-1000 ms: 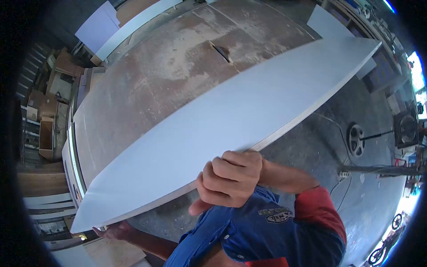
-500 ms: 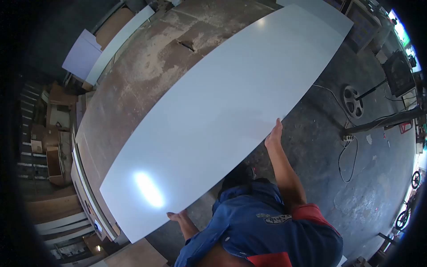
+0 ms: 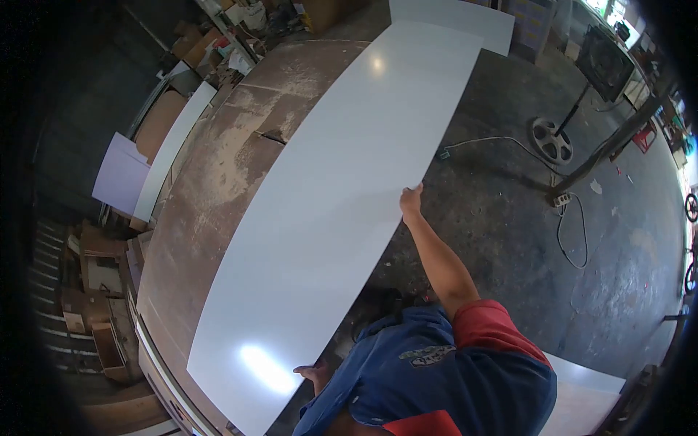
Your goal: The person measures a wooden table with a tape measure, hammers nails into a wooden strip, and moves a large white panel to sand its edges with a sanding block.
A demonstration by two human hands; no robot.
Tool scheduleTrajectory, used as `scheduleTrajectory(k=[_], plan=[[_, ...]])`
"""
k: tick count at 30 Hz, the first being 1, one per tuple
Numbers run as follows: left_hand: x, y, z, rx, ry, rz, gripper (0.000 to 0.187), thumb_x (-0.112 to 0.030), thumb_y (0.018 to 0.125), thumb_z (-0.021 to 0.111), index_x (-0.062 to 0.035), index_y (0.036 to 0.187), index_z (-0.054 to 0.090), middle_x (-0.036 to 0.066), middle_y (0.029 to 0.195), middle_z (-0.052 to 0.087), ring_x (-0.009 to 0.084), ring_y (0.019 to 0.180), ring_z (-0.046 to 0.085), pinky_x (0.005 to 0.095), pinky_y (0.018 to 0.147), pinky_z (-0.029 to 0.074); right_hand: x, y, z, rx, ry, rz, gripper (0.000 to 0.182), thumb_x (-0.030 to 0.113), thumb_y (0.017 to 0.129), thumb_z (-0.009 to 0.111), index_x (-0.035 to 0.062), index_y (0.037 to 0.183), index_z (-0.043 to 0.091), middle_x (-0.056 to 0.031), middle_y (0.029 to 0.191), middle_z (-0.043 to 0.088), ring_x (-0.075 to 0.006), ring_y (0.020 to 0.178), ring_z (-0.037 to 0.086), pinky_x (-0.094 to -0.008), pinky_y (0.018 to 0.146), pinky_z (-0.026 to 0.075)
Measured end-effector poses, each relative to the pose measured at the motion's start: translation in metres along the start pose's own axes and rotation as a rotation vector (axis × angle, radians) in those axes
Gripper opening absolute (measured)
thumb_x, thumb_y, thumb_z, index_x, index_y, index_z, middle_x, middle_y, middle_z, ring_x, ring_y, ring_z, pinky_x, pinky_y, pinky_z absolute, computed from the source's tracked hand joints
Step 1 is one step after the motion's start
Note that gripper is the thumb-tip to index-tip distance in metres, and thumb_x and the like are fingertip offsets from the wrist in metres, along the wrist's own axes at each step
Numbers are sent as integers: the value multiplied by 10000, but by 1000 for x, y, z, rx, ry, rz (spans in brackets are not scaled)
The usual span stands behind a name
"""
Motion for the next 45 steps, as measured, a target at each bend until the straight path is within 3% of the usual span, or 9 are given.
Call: scheduleTrajectory(k=[5,9,12,18,24,30,36,38,45], plan=[[2,3,-3,116,104,-100,757,-697,958,176,-156,1429,417,59,1429,491,270,1285,481,429,1058,419,37,-73,-1,-344,-624,-525,710,154,913,585,114,1518,216,-236,1483,332,-400,1313,382,-494,1039,381],[3,-17,-3,50,167,-192,581,-594,992,352,-173,1376,465,48,1360,543,263,1217,530,447,995,457,11,-174,73,243,-615,-953,540,180,904,614,119,1411,438,-198,1471,370,-403,1362,326,-511,1086,336],[-2,-27,-11,-101,246,-160,799,-701,927,403,-98,1448,354,166,1421,457,355,1251,481,475,1012,421,-42,-272,128,688,-619,-1100,450,235,910,629,127,1337,535,-149,1455,421,-393,1386,299,-527,1101,290],[-5,-27,-46,-21,356,-165,744,-653,881,563,-30,1285,521,135,1164,636,287,1039,638,443,912,486,-83,-341,146,626,-919,-1434,478,335,921,617,186,1366,525,-76,1522,370,-399,1411,260,-593,1094,200],[-90,-25,-96,-163,485,191,586,-414,740,831,19,1057,596,116,947,668,190,798,648,336,703,517,-77,-334,153,427,-1300,-1478,488,383,982,497,244,1444,428,-29,1547,338,-371,1399,299,-579,1069,291],[-241,-3,-240,-465,313,443,735,-267,782,801,29,1341,424,45,919,665,120,782,620,248,599,467,-83,-333,164,363,-1519,-1428,505,429,1039,318,280,1519,276,0,1597,226,-365,1441,242,-603,1099,275],[-365,-23,-300,-713,562,660,674,-209,808,721,28,1375,445,183,1242,616,298,1107,613,373,946,483,-121,-339,196,-67,-1584,-1052,593,543,1020,247,219,1514,305,-86,1587,258,-430,1404,290,-621,1055,330],[-394,-29,-275,-669,1055,1016,702,-233,802,698,6,1405,430,233,1416,474,401,1345,414,503,1108,325,-149,-396,232,80,-1582,-1261,611,540,1011,306,180,1504,333,-140,1564,297,-452,1377,323,-611,1038,350],[-426,16,-244,-371,1532,750,743,-284,797,701,1,1423,421,216,1562,262,442,1455,169,647,1131,146,-246,-717,333,964,-1245,-1792,644,423,982,483,157,1529,274,-135,1599,199,-453,1445,151,-619,1135,173]])
Point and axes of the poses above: each hand's wrist, its own y-axis towards the middle knuckle, its own z-axis out of the palm, x = y × z, the point moved 6 cm from there along y, towards the middle knuckle
